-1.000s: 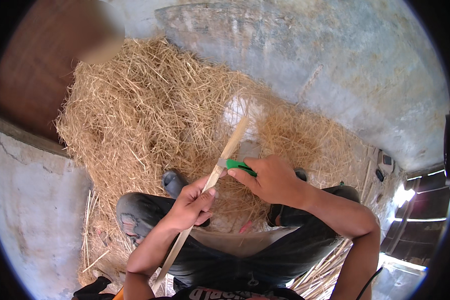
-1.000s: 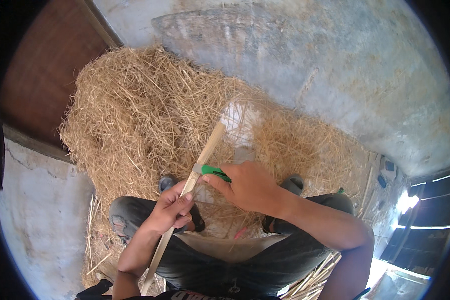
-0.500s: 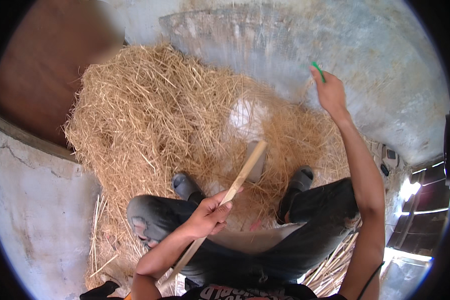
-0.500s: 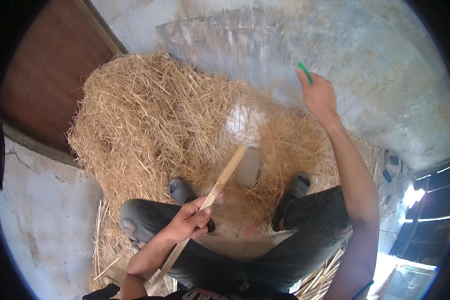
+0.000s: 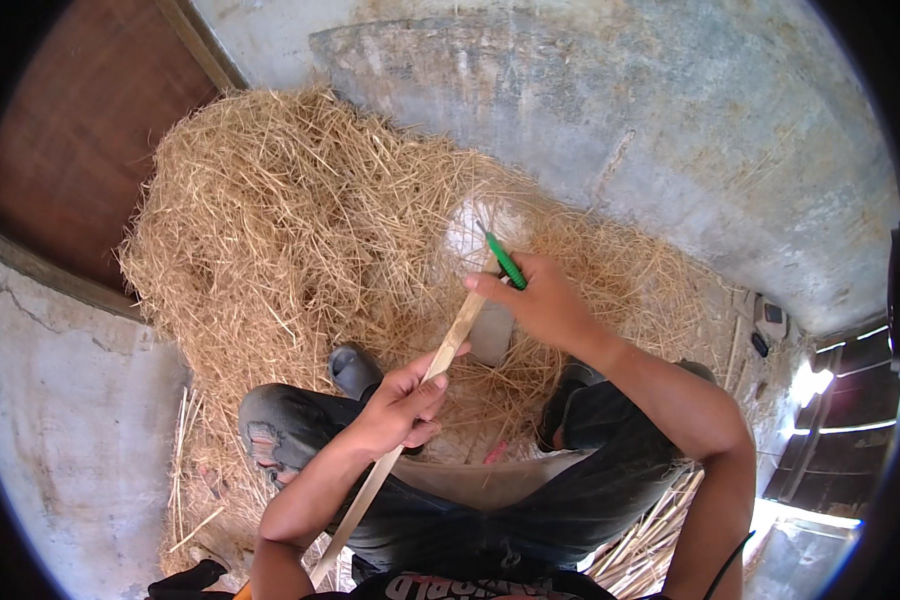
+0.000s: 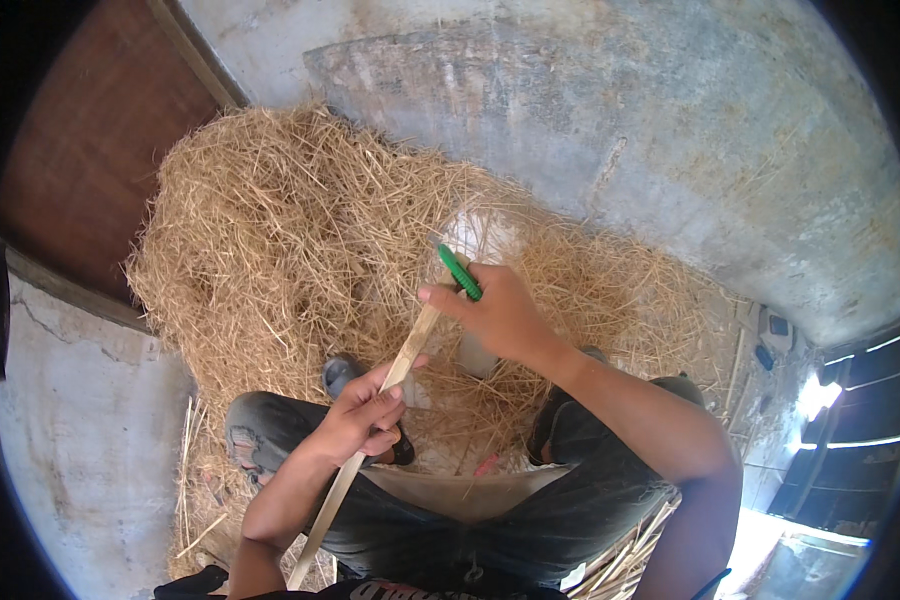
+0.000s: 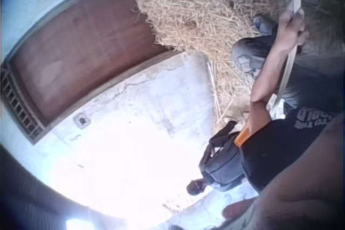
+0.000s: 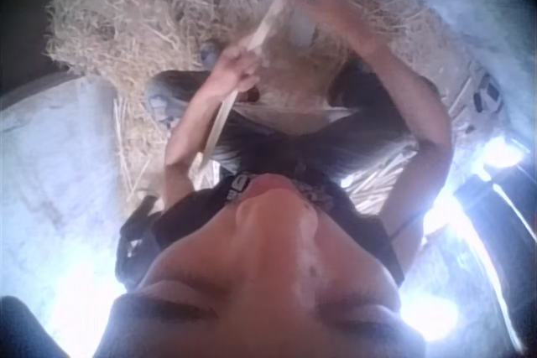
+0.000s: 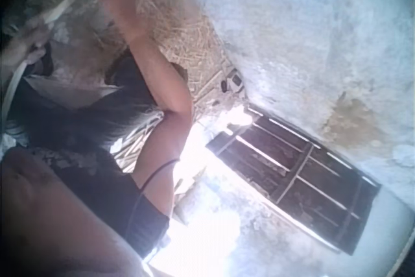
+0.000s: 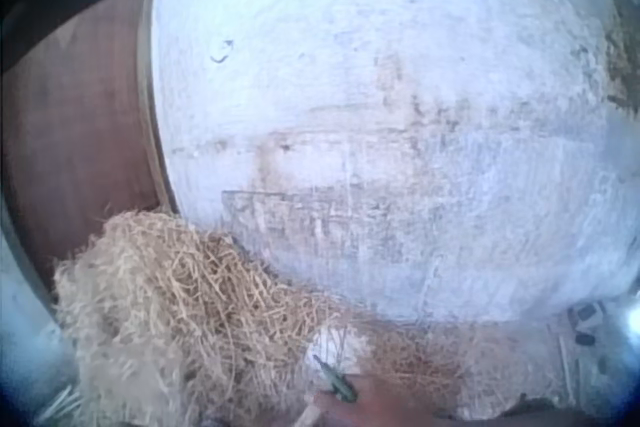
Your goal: The person shaves a thin wooden strip using a small green utility knife and then uses a saw to cut a larger wooden piece while sitting on a floor covered in straw.
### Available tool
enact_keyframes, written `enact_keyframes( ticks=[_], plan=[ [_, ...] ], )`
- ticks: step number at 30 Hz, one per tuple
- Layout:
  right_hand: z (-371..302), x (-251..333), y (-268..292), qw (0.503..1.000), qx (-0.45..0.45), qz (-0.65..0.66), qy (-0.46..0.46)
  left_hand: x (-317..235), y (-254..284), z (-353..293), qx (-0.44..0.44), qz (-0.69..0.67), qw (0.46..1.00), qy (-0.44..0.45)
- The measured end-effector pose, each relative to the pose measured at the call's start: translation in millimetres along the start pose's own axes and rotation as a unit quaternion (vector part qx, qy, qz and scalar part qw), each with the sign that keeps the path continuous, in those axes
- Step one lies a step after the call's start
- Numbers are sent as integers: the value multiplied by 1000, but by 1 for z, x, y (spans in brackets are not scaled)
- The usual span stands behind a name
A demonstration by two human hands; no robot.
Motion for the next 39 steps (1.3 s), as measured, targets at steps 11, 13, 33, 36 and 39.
enact_keyframes(
  ticks=[11,13,33,36,39],
  plan=[
    [17,-5,41,992,-100,-57,61,1,3,-2,-26,-37,999,12],
    [12,0,35,989,-88,-67,100,4,5,-2,-27,-40,999,8],
    [-20,-15,-31,942,80,-299,130,16,20,-2,-82,10,996,37],
    [-7,-13,-14,945,35,-305,116,19,24,0,-81,-2,996,33],
    [16,-33,23,966,-46,-251,47,18,16,-1,-61,1,998,33]
  ],
)
Point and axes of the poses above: each hand's wrist, its own z-axis towards the middle knuckle, its own y-axis out of the back of the hand, x = y × z, the point moved 9 cm from there along z, towards the middle knuckle, and after that the axes turned 12 degrees about z, right-handed, at the moved point
